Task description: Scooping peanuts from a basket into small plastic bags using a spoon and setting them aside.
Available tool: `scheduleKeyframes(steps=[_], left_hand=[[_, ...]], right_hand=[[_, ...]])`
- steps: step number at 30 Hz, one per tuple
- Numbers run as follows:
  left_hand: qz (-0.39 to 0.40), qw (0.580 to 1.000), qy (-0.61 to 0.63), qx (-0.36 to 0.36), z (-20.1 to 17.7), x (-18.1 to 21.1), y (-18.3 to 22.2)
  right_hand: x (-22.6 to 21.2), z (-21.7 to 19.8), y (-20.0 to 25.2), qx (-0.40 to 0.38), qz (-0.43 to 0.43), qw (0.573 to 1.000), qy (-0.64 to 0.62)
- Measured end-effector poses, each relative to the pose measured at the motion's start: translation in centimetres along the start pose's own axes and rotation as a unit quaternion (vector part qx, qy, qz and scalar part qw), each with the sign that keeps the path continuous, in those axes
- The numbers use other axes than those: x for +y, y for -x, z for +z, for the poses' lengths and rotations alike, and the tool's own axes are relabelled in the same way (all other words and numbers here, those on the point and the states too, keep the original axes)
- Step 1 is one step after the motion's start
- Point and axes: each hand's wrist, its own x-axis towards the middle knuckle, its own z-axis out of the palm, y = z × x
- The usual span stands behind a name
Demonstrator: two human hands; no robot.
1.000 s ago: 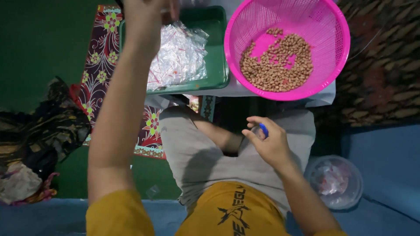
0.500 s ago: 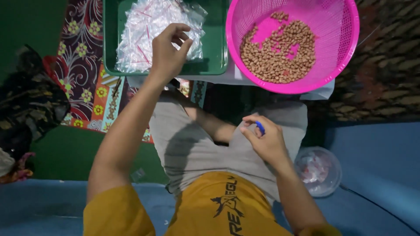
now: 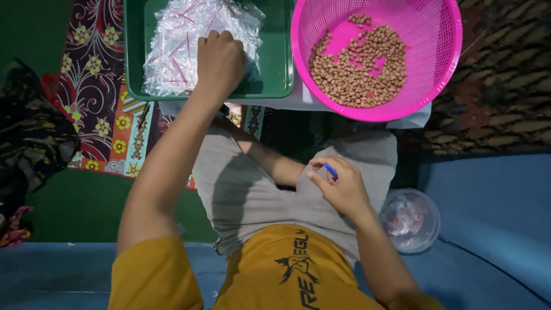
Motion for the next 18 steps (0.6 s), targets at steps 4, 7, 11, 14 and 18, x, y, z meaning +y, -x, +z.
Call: scheduleKeyframes(steps=[4,7,11,14,18], left_hand=[[-0.139,0.964,0.228,-0.008,-4.5,-0.2,-0.9],[-0.209,0.892,0.401,0.004,-7.6,-1.5,-1.3],[-0.111,0.849,0.501,0.126,-9.8,-2.8,-1.1],[-0.08,0.794,0.577,0.175,-10.5,-2.5,-0.6],[-0.094,0.785,0.575,0.211,-11.9,0.9,1.1]], right_hand=[[-0.1,0.2,-0.4,-0.002,0.001,1.0,-0.005],[-0.7,0.3,-0.8,-0.009,0.003,1.0,-0.013],[-0.5,0.8,-0.9,-0.013,0.021,1.0,-0.017],[-1.1,0.8,-1.1,-0.002,0.02,0.999,-0.029],[-3.5,0.4,-2.1,0.019,0.051,0.996,-0.073]])
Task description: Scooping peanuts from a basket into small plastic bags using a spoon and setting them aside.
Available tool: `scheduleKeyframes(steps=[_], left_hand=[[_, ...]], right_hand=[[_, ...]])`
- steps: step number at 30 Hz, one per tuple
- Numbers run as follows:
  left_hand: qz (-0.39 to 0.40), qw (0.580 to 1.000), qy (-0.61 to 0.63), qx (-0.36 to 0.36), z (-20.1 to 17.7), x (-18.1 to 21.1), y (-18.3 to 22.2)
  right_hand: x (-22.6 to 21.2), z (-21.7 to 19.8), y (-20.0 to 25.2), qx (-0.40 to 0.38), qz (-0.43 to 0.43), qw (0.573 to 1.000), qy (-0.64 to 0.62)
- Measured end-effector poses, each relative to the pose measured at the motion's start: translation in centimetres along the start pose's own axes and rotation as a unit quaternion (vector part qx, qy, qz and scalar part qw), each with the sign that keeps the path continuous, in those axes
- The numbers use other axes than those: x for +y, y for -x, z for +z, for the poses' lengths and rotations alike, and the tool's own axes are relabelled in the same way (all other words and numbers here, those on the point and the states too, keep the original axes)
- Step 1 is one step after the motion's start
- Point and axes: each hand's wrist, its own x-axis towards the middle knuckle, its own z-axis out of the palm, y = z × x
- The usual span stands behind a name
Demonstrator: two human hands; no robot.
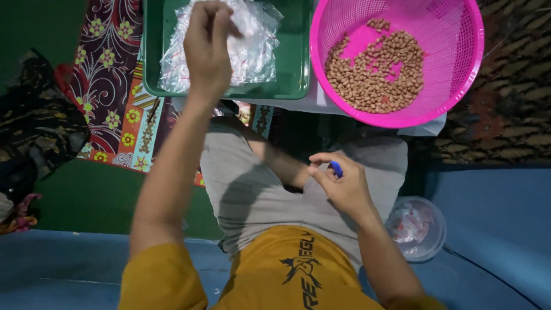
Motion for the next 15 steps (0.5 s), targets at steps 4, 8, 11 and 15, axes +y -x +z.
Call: scheduleKeyframes(steps=[4,8,11,15], left_hand=[[0.034,0.995,-0.045,0.085,1.0,-2.1,1.4],[0.028,0.987,-0.092,0.125,0.4,-6.5,0.4],[-0.046,0.981,-0.152,0.11,-0.9,-9.9,-0.2],[0.031,0.979,-0.165,0.115,-1.6,-9.3,-1.5]], right_hand=[[-1.2,0.7,-0.8,-0.008,0.028,0.999,-0.039],[-0.6,1.8,-1.1,-0.035,0.029,0.998,-0.041],[-0.1,2.2,-0.7,-0.055,0.069,0.994,-0.06],[0.4,2.4,-0.4,-0.043,0.092,0.994,-0.042]])
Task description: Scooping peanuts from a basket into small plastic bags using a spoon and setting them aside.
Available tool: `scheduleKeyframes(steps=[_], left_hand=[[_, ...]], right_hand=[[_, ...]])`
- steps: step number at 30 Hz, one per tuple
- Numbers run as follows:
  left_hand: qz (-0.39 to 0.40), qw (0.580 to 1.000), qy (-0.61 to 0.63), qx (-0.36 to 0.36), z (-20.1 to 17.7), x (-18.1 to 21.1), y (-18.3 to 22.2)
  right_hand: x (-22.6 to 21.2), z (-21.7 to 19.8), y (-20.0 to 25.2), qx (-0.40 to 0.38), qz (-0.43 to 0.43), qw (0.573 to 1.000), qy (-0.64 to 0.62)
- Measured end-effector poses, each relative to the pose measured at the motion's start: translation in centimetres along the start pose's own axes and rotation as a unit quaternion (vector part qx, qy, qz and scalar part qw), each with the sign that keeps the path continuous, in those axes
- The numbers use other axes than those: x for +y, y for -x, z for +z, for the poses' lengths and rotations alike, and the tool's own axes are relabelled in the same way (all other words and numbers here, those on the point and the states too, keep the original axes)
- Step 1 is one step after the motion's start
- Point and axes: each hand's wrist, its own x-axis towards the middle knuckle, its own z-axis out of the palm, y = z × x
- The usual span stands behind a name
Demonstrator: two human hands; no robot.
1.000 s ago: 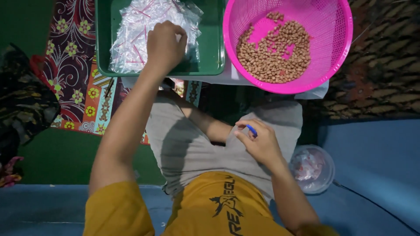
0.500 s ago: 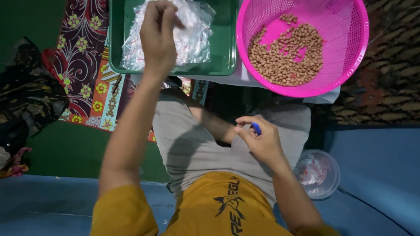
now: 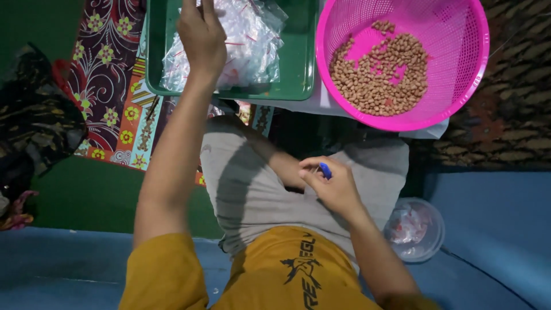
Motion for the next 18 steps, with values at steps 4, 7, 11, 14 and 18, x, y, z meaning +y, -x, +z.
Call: scheduleKeyframes(steps=[4,7,11,14,18], left_hand=[[-0.089,0.966,-0.111,-0.216,-1.6,5.1,2.5],[-0.039,0.898,-0.164,-0.406,-3.0,11.6,6.9],[0.13,0.847,-0.106,-0.505,-2.5,11.8,14.7],[0.057,0.868,-0.058,-0.491,-3.6,13.7,16.1],[-0.079,0.873,0.077,-0.476,-4.0,13.2,17.1]], right_hand=[[-0.2,-0.2,0.0,0.025,-0.03,0.998,-0.056],[0.3,-0.2,-0.4,0.019,-0.062,0.985,-0.159],[0.7,0.6,-1.3,-0.061,0.008,0.962,-0.268],[0.3,0.7,-0.9,-0.043,0.097,0.966,-0.237],[2.9,0.6,-1.0,-0.024,0.088,0.99,-0.106]])
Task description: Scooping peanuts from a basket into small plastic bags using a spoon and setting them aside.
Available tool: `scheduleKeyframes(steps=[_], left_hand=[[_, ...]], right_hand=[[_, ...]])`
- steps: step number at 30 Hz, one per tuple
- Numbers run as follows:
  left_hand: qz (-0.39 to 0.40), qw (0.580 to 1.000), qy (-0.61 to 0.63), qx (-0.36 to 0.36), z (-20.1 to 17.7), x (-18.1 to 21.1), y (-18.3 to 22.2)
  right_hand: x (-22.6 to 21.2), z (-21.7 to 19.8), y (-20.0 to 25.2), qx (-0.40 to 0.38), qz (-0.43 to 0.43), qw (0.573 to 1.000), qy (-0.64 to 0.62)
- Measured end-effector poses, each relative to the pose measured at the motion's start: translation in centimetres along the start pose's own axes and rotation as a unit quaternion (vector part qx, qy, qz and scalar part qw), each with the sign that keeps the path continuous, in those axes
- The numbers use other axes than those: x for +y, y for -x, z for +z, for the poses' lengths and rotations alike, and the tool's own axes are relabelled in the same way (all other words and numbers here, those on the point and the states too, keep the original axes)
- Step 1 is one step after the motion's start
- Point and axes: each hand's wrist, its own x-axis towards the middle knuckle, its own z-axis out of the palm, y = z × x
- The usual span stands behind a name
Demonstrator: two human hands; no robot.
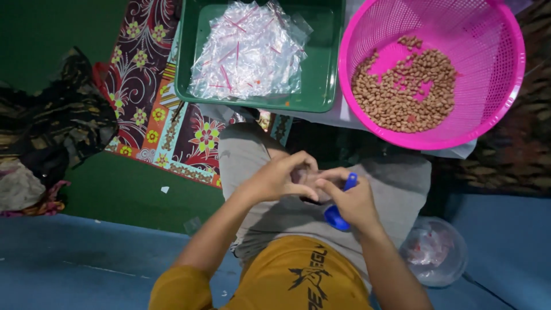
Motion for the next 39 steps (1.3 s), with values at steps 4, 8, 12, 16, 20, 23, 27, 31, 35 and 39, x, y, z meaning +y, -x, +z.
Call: scheduleKeyframes(steps=[4,8,12,16,20,23,27,31,35,39], left_hand=[[-0.099,0.974,0.187,0.077,1.7,-1.3,0.1],[-0.191,0.887,0.369,0.201,3.5,-1.8,0.4],[-0.168,0.889,0.349,0.246,4.1,-2.5,0.2],[-0.146,0.927,0.216,0.269,4.0,-1.5,0.1],[-0.155,0.945,0.145,0.249,5.6,-2.0,-0.2],[-0.168,0.948,0.142,0.228,5.2,-0.1,-0.7],[-0.158,0.947,0.166,0.224,4.9,0.5,-0.3],[-0.167,0.951,0.174,0.194,4.5,0.6,-0.2],[-0.201,0.937,0.239,0.155,5.0,-1.2,0.2],[-0.247,0.91,0.303,0.137,4.7,-1.1,0.4]], right_hand=[[1.0,-0.3,-0.6,0.095,-0.078,0.992,-0.041],[1.7,-0.5,-0.9,0.138,-0.055,0.987,-0.065],[1.3,0.3,-0.6,0.183,-0.104,0.974,-0.084],[2.0,1.0,-0.2,0.27,-0.105,0.955,-0.065],[1.1,2.0,0.4,0.186,-0.042,0.98,-0.056],[0.8,2.0,0.2,0.177,-0.016,0.981,-0.077],[0.0,1.8,0.2,0.182,0.009,0.981,-0.07],[1.9,1.8,-0.6,0.169,0.017,0.985,-0.033],[2.4,1.6,-1.0,0.143,0.018,0.99,-0.009],[1.2,0.9,-0.5,0.13,-0.013,0.991,-0.028]])
